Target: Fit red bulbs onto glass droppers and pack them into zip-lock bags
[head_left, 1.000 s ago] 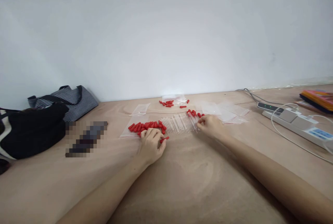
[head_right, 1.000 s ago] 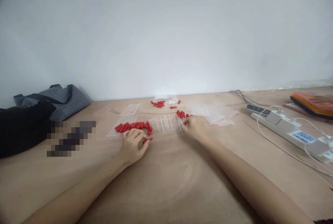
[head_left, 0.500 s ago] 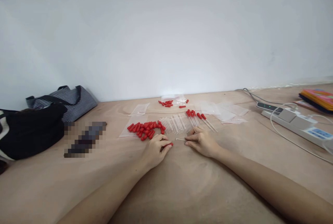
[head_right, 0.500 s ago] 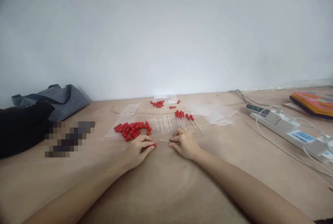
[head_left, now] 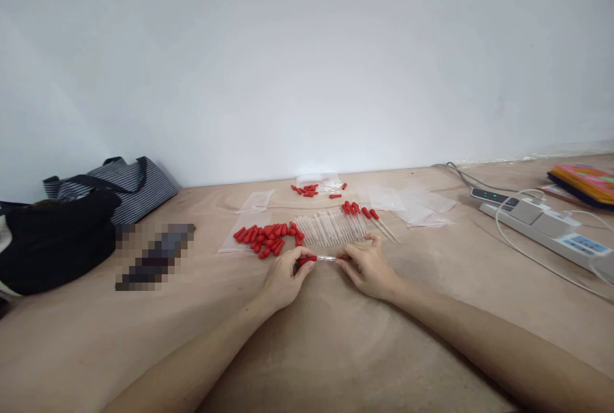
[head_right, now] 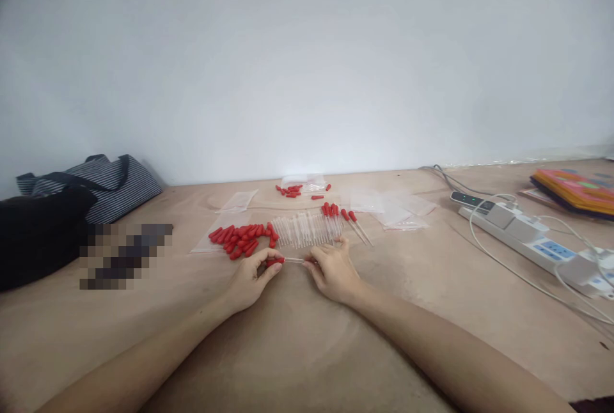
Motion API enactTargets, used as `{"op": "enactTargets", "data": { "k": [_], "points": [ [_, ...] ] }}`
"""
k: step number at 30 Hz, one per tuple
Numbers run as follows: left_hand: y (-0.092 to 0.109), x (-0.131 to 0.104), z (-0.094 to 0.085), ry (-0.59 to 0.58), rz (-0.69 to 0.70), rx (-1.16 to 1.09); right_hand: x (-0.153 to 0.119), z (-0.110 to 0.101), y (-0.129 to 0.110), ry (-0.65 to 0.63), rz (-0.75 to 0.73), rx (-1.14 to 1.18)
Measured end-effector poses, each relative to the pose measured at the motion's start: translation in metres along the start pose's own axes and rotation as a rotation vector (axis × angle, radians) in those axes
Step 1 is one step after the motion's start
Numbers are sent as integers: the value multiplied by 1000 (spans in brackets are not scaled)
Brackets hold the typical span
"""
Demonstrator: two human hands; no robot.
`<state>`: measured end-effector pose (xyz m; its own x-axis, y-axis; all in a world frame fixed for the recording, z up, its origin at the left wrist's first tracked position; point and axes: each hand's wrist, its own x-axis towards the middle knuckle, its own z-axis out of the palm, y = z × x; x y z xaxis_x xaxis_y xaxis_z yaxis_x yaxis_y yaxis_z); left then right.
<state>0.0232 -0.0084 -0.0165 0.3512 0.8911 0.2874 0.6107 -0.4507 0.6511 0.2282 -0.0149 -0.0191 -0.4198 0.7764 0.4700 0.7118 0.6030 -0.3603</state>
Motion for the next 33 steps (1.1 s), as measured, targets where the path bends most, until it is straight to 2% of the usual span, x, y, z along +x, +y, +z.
{"op": "enactTargets", "data": {
  "k": [6, 13, 22, 27, 33],
  "points": [
    [-3, 0, 2, 14, -24, -97, 0, 2, 1, -30, -56, 100],
    [0, -1, 3, -6, -61, -117, 0, 6, 1, -15, -55, 183],
    [7, -6, 4, 62, 63, 106, 0, -3, -6, -46, -99, 61],
    [10, -7, 3, 79, 154, 146, 0, 2, -8, -63, -79, 37],
    [9, -9, 4, 78, 180, 153, 4, 3, -11, -133, -44, 95]
  ]
}}
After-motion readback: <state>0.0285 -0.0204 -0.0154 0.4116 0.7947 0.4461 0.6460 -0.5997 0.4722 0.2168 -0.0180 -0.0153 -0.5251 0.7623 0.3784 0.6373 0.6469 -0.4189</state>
